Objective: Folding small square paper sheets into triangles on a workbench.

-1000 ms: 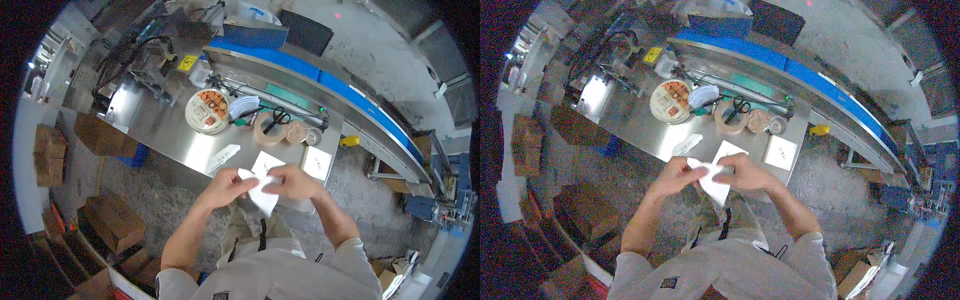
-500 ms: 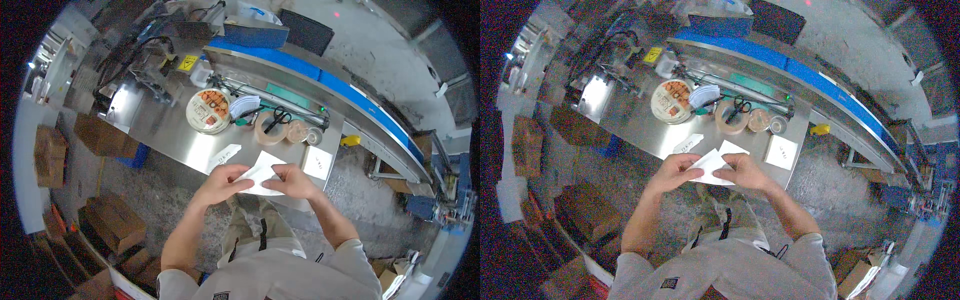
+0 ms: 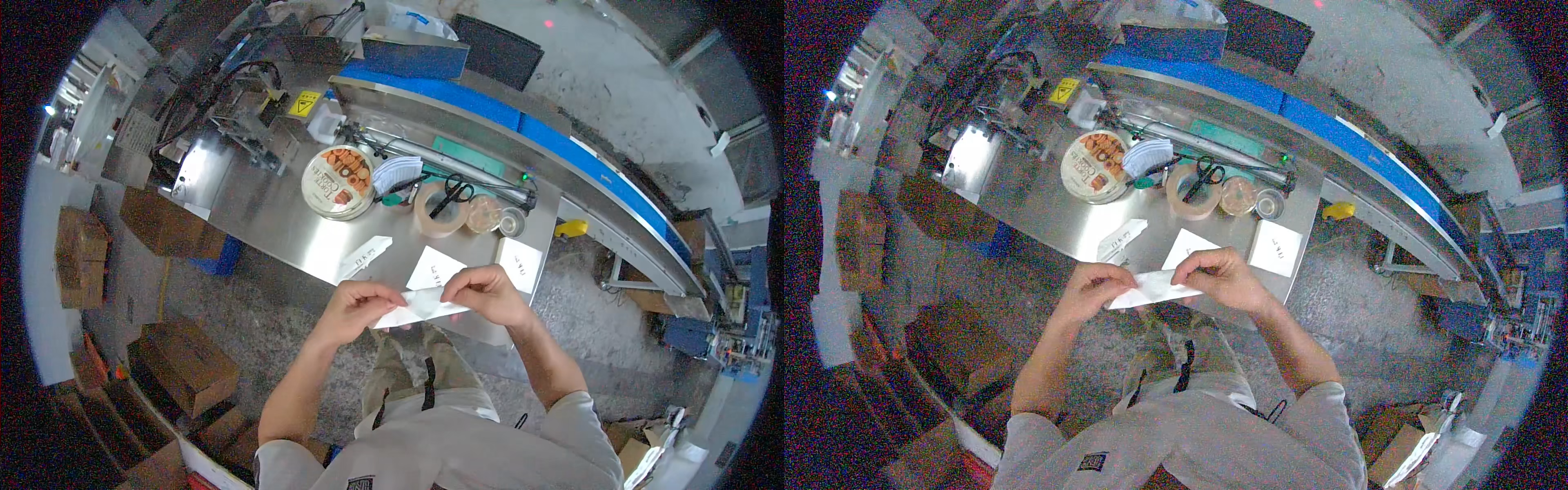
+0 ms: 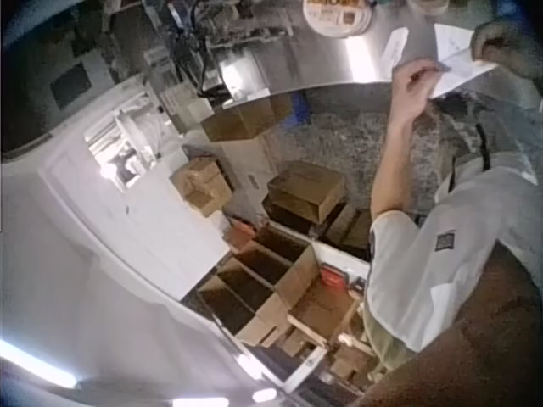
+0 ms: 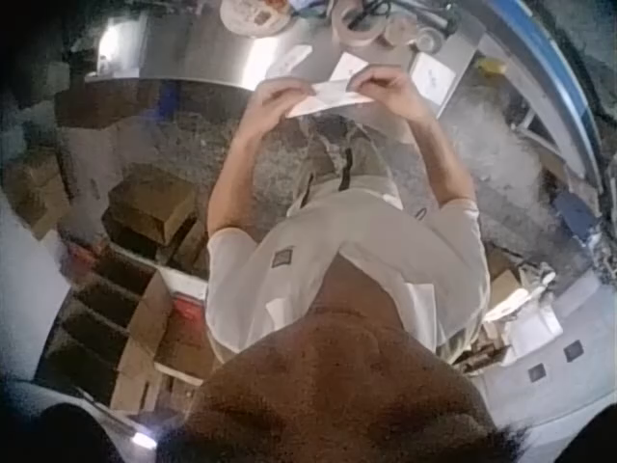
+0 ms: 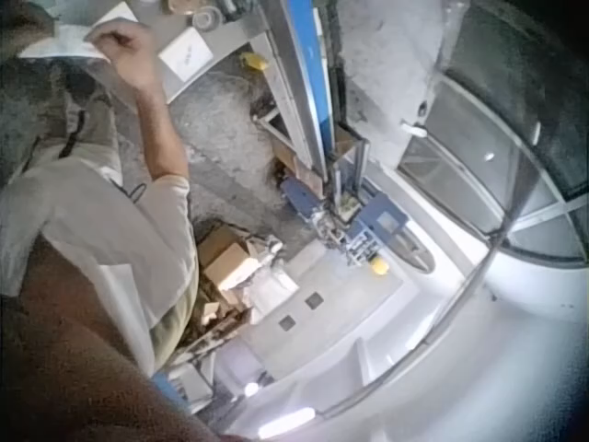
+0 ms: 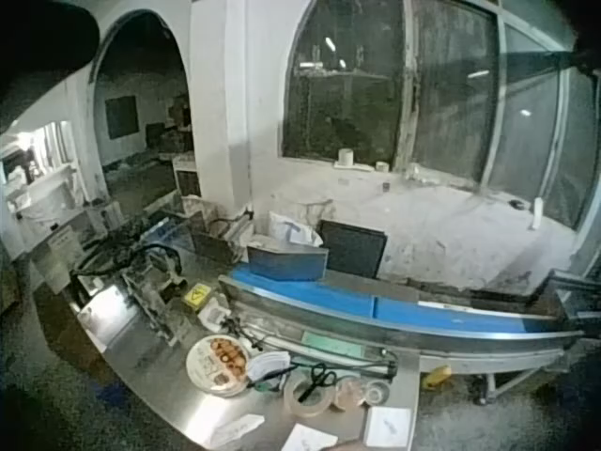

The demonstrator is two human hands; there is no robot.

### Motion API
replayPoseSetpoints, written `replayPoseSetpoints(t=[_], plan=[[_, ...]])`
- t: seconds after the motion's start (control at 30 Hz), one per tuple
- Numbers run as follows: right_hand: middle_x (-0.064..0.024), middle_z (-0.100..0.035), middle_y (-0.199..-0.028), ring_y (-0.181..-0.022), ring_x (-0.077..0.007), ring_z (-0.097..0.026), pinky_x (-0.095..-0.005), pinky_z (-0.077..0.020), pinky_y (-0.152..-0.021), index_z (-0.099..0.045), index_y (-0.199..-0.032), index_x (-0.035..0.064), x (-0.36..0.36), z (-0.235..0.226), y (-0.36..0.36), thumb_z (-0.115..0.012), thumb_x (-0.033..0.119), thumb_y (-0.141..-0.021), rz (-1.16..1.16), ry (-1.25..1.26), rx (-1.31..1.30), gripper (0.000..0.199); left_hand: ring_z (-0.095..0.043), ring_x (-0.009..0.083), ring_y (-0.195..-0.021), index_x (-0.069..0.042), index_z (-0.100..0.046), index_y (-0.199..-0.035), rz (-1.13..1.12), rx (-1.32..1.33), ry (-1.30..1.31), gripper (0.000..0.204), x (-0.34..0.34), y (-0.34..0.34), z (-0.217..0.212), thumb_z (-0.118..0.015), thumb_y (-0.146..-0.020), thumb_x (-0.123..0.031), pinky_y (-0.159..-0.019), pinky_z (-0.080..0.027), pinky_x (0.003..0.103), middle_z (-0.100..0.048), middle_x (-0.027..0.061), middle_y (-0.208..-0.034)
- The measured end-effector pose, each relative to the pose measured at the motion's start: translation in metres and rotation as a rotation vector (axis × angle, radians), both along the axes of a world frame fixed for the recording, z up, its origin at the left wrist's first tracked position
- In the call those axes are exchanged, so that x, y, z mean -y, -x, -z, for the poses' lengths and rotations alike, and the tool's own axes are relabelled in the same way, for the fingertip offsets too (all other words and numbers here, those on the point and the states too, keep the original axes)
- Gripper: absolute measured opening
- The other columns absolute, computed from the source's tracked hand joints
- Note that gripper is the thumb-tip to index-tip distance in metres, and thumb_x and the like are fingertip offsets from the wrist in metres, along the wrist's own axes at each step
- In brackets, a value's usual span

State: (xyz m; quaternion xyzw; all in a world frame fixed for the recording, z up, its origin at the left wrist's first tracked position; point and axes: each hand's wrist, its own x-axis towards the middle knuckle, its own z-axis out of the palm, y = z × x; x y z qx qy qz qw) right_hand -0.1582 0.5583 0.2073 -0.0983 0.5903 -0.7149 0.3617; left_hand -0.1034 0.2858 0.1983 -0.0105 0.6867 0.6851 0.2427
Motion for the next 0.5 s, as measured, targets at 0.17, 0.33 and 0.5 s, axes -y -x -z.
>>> replayPoseSetpoints(t=[0.17,0.33,0.5], plan=[[-0.0045,-0.069,-0.089,-0.082,-0.0114,-0.064,-0.0262,-0.0519,-0.073,-0.07,-0.09,-0.0001,-0.007,-0.002,0.003,-0.06,-0.006,-0.088,-0.065,0.008,-0.121,0.012,-0.064,0.0108,-0.092,0.005,-0.069,-0.109,-0.105,0.071,-0.288,0.029,0.002,0.003,-0.015,-0.059,-0.095,-0.019,-0.078,-0.05,0.027,-0.071,0.0101,-0.105],[-0.0027,-0.069,-0.089,-0.085,-0.0088,-0.062,-0.025,-0.049,-0.078,-0.069,-0.089,-0.0002,0.0,-0.012,0.007,-0.059,-0.007,-0.087,-0.177,-0.107,-0.251,0.012,-0.061,0.0063,-0.084,0.004,-0.069,-0.11,0.064,0.084,-0.082,0.029,-0.016,0.012,-0.024,-0.063,-0.096,-0.02,-0.071,-0.049,0.023,-0.071,0.0047,-0.096],[-0.0023,-0.068,-0.09,-0.088,-0.0096,-0.062,-0.0252,-0.049,-0.08,-0.067,-0.097,0.0002,-0.001,-0.012,0.007,-0.057,-0.003,-0.09,-0.199,-0.13,-0.338,0.013,-0.053,0.003,-0.07,0.001,-0.072,-0.102,0.183,0.002,0.1,0.023,-0.021,0.011,-0.026,-0.068,-0.093,-0.021,-0.059,-0.045,0.024,-0.066,-0.0021,-0.076]])
